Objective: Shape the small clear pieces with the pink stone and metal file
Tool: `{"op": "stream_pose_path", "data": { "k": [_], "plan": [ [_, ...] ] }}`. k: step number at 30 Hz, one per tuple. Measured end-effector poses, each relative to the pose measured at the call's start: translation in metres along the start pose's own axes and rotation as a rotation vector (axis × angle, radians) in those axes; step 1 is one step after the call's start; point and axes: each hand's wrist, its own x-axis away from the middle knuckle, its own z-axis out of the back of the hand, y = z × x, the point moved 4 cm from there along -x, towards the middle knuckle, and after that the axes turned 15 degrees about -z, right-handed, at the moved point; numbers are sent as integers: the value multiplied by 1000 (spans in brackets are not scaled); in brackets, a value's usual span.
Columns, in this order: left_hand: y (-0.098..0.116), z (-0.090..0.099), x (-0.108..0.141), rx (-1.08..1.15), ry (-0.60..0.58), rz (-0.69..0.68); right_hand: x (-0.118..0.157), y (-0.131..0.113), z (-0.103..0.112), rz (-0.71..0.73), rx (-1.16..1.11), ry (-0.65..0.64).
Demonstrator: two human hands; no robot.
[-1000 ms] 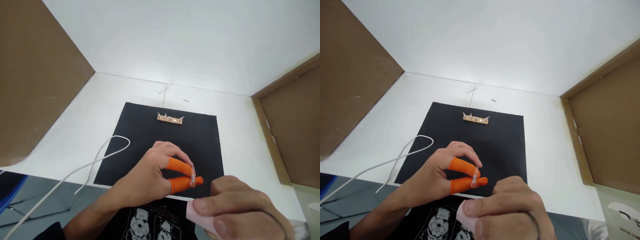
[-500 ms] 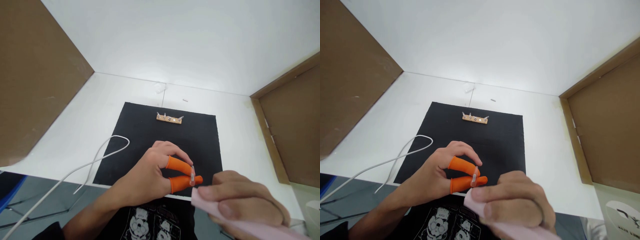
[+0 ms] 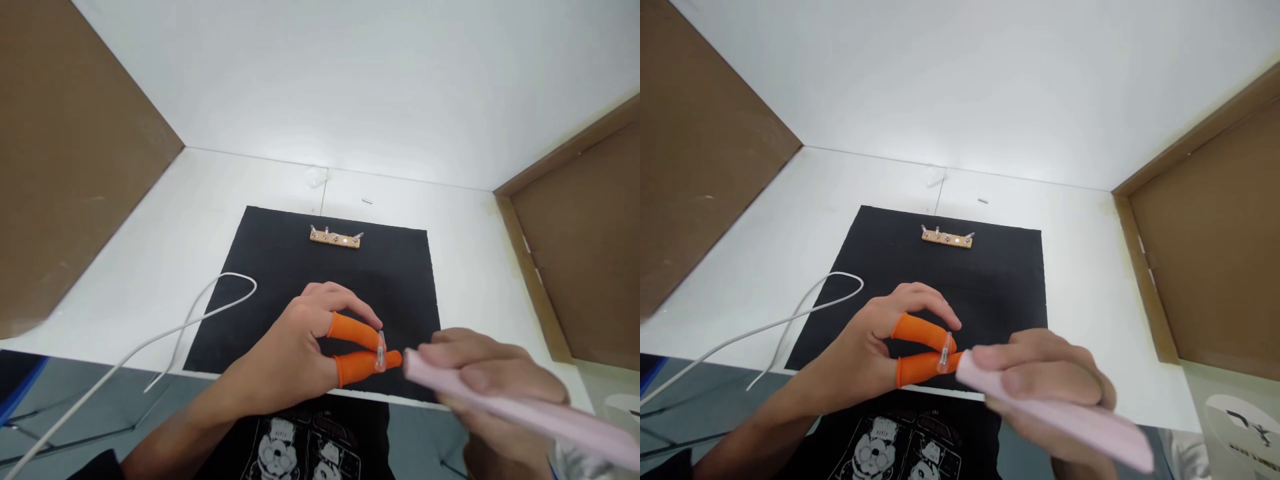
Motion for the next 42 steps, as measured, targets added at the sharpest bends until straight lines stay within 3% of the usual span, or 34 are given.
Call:
{"op": "stream_pose_path", "data": {
  "k": [3, 7, 10, 14, 18, 24, 31, 36, 37, 38, 39, 40, 42],
  "plan": [
    [0, 0, -1, 11, 1, 10, 2, 8, 9, -73, -71, 93],
    [-1, 1, 0, 6, 13, -1, 3, -4, -15, 5, 2, -85],
    [-1, 0, 1, 12, 17, 4, 2, -10, -26, -4, 31, -121],
    [0, 0, 1, 20, -1, 5, 1, -3, -7, 12, -57, -10],
    [0, 0, 0, 15, 1, 17, -2, 8, 6, -71, -59, 71],
    [-2, 1, 0, 16, 13, 10, -10, -12, -23, 70, -30, -165],
    [-1, -1, 0, 35, 1, 18, -5, 8, 11, -39, -2, 67],
    [-2, -1, 0, 38, -6, 26, 0, -11, -19, 38, 20, -98],
    [-2, -1, 0, 38, -1, 26, 0, -13, -23, -9, 29, -66],
    [-2, -1, 0, 40, 4, 25, 0, -11, -23, -98, 48, -2],
    [-2, -1, 0, 43, 3, 25, 0, -12, -22, -79, 38, 27],
    [-1, -1, -1, 43, 0, 24, -1, -15, -21, 15, 19, -57],
    [1, -2, -1, 43, -15, 21, -6, -10, -9, 31, 29, -35]
  ]
}}
